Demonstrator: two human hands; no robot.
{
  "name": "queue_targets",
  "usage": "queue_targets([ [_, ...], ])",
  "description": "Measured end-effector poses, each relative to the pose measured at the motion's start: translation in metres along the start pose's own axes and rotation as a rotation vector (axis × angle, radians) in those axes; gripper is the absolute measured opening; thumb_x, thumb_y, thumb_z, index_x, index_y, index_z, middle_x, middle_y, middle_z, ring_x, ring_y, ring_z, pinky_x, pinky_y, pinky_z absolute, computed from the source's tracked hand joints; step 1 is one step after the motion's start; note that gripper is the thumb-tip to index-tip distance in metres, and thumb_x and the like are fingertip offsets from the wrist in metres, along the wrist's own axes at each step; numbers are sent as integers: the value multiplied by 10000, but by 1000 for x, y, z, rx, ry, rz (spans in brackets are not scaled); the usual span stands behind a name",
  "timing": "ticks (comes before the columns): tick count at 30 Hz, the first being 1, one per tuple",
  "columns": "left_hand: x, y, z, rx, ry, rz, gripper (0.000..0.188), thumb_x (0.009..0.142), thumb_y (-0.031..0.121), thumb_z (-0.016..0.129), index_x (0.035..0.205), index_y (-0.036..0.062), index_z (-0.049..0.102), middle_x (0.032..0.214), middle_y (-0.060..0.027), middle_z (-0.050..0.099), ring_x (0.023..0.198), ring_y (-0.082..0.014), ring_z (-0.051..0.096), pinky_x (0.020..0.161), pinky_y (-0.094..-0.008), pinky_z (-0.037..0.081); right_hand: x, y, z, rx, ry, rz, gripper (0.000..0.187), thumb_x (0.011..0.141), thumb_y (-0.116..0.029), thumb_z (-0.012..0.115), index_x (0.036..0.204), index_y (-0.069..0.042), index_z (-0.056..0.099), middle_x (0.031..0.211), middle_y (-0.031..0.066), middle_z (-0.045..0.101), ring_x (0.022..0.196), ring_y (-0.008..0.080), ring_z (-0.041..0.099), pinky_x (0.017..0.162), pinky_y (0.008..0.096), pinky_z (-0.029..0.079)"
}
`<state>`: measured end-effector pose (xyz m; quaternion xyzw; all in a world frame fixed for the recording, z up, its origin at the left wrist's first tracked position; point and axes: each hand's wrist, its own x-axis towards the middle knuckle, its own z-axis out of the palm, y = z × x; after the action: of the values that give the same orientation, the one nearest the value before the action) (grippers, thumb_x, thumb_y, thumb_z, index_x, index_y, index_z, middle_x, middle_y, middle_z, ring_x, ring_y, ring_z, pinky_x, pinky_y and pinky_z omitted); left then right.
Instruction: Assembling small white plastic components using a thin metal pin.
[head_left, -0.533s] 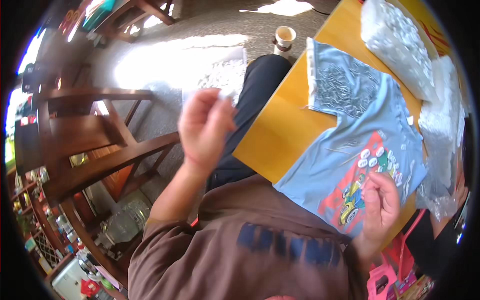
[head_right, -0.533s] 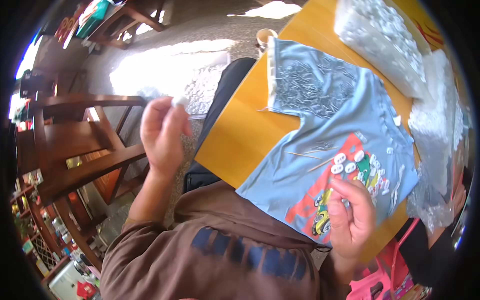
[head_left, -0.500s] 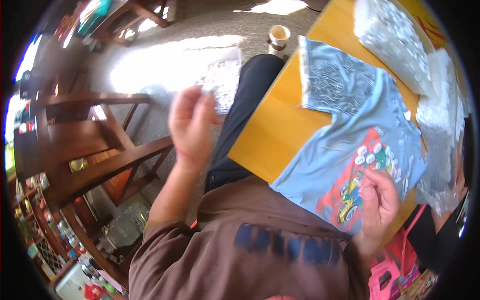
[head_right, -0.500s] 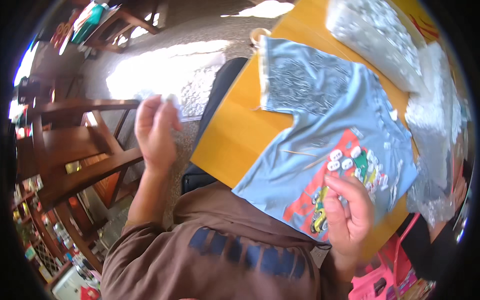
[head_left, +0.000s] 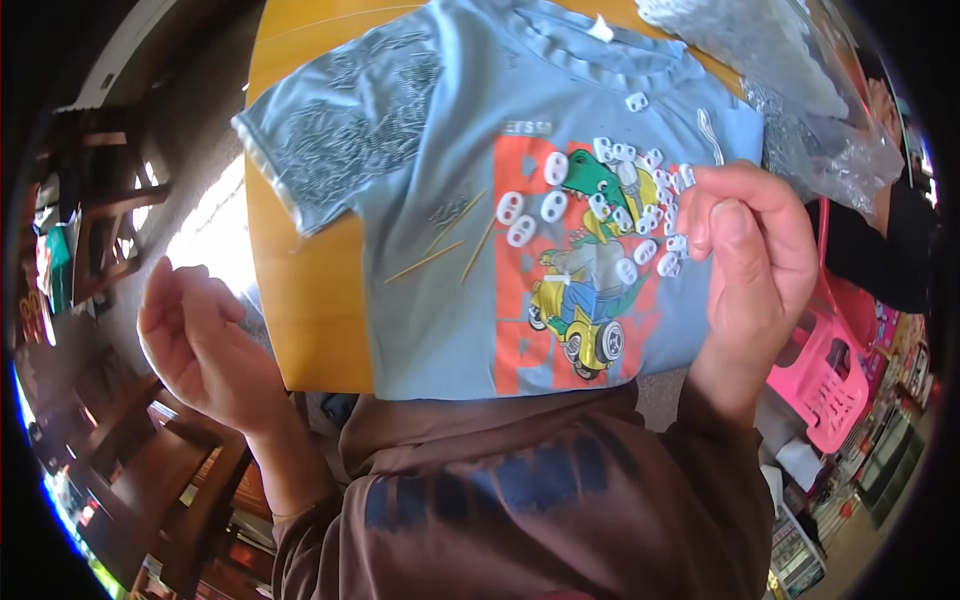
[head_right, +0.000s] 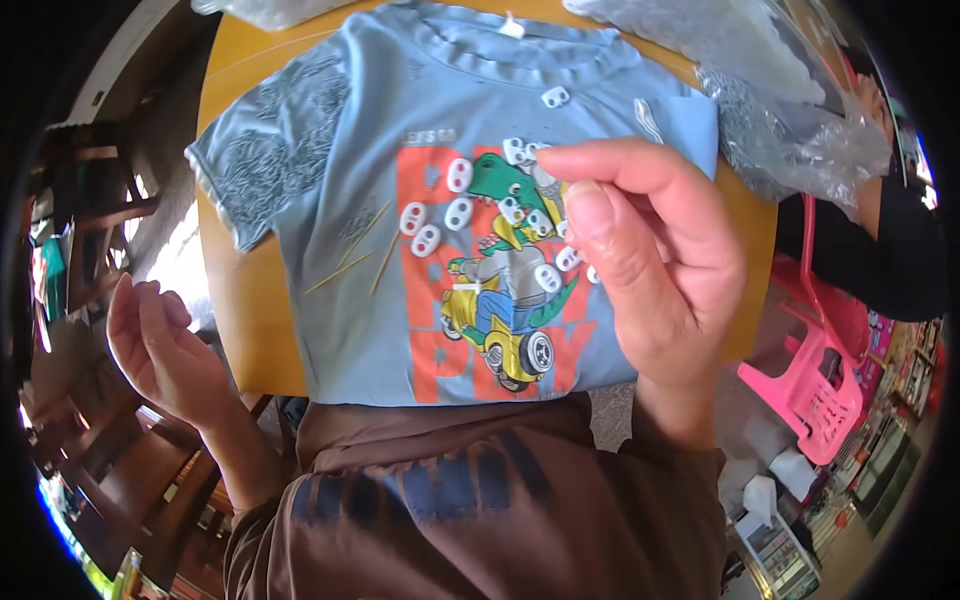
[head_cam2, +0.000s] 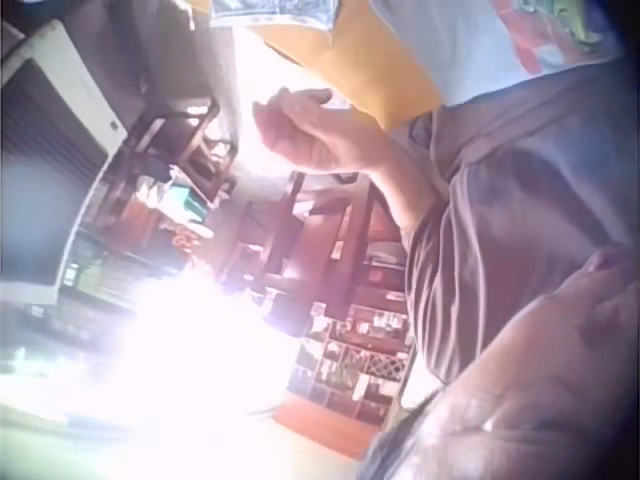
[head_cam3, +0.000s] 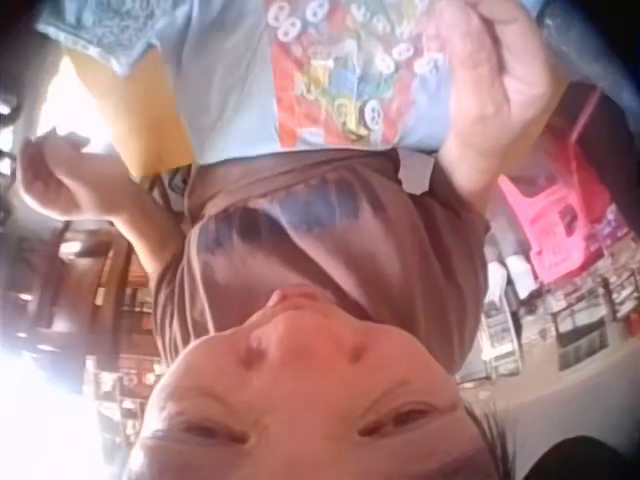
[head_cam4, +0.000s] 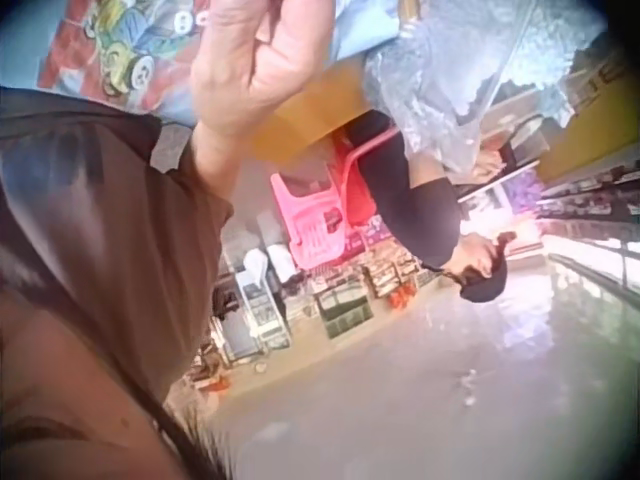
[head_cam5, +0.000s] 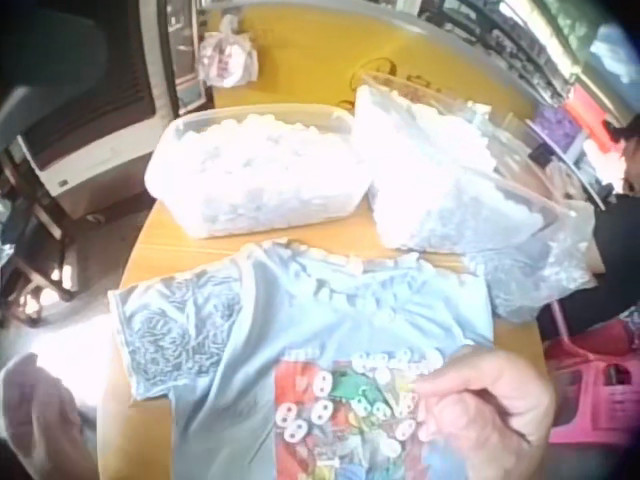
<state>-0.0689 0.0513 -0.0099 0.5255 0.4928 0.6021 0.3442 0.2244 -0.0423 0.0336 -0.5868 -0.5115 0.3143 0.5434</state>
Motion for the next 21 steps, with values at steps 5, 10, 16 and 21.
queue_targets([
  [5,-8,21,59,297,-622,240,202,746,-97,557,942,-48,568,824,-111,596,672,-150,554,606,-234,445,-4,6,-9,45,-5,38,217,861,-98,485,978,77,536,699,46,477,624,100,428,603,233,375],
  [10,-13,21,114,459,-891,463,157,693,29,652,839,58,605,737,-67,561,648,-246,543,592,-320,442,1,13,-3,166,-23,98,212,856,-121,520,957,62,557,723,43,518,635,77,452,591,197,371],
  [16,-17,9,133,666,-1004,595,82,719,94,608,777,85,550,722,-49,519,621,-245,521,583,-339,409,4,21,-3,226,-76,142,203,864,-121,522,974,44,564,718,1,509,622,37,432,555,166,345],
  [21,-18,12,138,741,-1024,688,137,640,72,610,748,88,527,720,-42,520,620,-238,523,590,-337,409,4,27,-6,191,-76,139,191,866,-117,523,978,31,568,707,-22,491,605,18,407,537,156,324],
])
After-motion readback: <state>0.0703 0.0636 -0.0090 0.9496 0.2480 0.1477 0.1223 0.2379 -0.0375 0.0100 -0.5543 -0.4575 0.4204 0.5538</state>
